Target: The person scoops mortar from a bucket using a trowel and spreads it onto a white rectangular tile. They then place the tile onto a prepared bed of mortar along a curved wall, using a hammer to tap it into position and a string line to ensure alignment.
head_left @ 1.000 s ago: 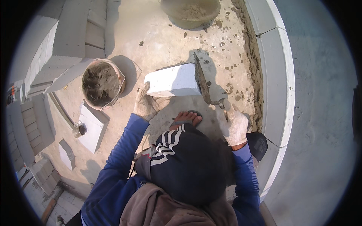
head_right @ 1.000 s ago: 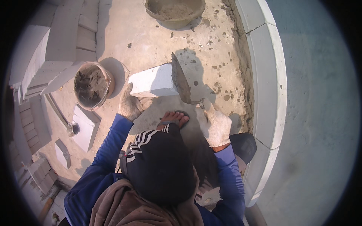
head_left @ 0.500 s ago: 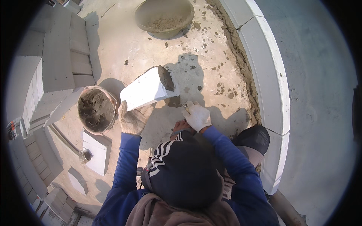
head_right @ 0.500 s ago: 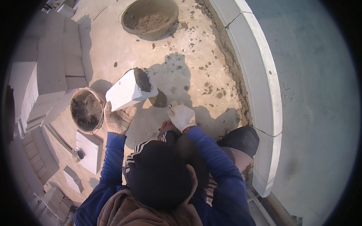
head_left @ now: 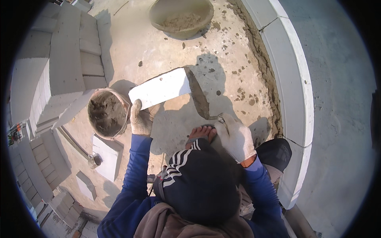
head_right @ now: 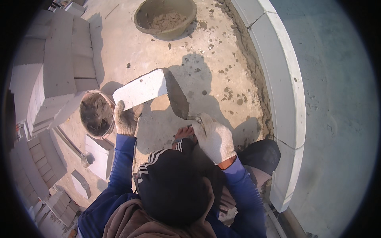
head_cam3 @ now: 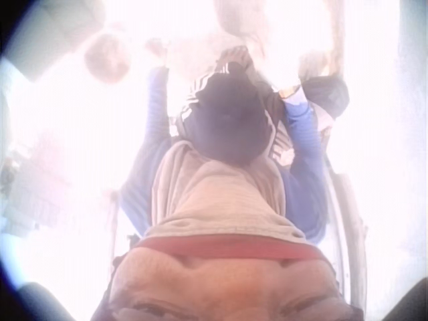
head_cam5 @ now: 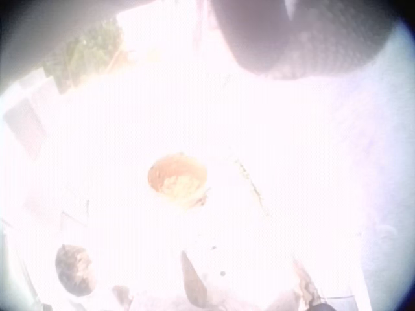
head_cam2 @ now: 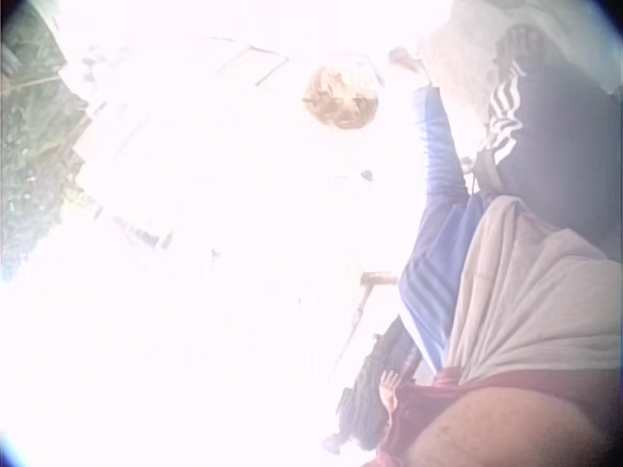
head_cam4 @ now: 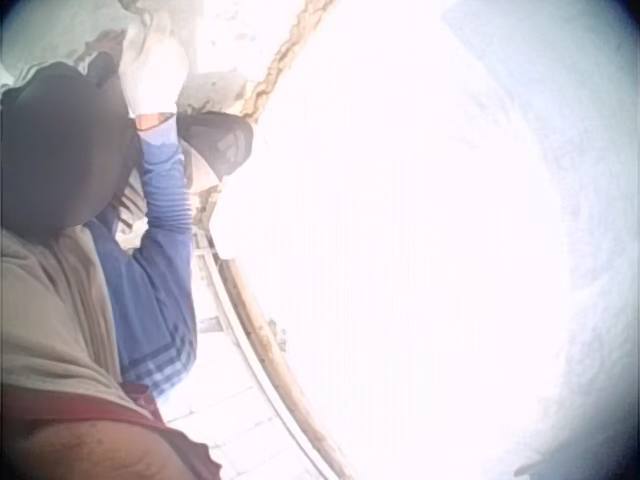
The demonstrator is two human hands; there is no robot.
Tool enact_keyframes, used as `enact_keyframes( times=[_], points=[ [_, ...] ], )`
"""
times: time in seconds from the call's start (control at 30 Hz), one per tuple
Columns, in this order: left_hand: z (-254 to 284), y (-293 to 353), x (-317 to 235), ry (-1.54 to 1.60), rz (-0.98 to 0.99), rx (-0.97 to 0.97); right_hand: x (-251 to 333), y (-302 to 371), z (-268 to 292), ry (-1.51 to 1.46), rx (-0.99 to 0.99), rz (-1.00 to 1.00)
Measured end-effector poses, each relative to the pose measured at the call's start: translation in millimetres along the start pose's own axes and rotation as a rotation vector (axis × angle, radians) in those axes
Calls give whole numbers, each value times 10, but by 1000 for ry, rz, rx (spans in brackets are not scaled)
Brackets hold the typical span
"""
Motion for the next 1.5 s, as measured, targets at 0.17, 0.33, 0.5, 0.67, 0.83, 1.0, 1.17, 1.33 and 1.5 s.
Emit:
enact_keyframes(
  times=[0.17, 0.33, 0.5, 0.67, 0.83, 1.0, 1.17, 1.33, 1.5],
  points=[
    [127, 47, -39, 30, 16, -42, -347, -11, 171, -371, 487, -104],
    [146, 61, -88, 159, 129, -28, -530, -26, 50, -664, 464, -295],
    [78, 82, -54, 123, 115, 16, -387, -83, -320, -280, 178, -22],
    [145, 48, -88, 80, 126, -26, -429, 3, -173, -45, 152, -68],
    [150, 57, 23, 85, 175, 34, -363, -214, -261, -267, 146, -84],
    [129, 117, 70, 111, 167, 24, -626, -488, -594, -80, 124, -58],
    [20, 125, -21, 18, 199, 24, -887, -400, -1017, 128, 199, -101],
    [-379, 52, 28, -10, 146, 90, -606, -190, -1054, 243, -70, -122],
    [-1049, -61, 532, -147, 288, 35, -275, -98, -536, 374, -513, 179]
  ],
)
Point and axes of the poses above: each hand's wrist, its own y-axis away from the middle knuckle, its own z-axis out of the back of the hand, x = y × z, the point moved 3 cm from there along -y, towards the middle knuckle, and after that the axes turned 3 degrees about y, right-handed, at the moved point
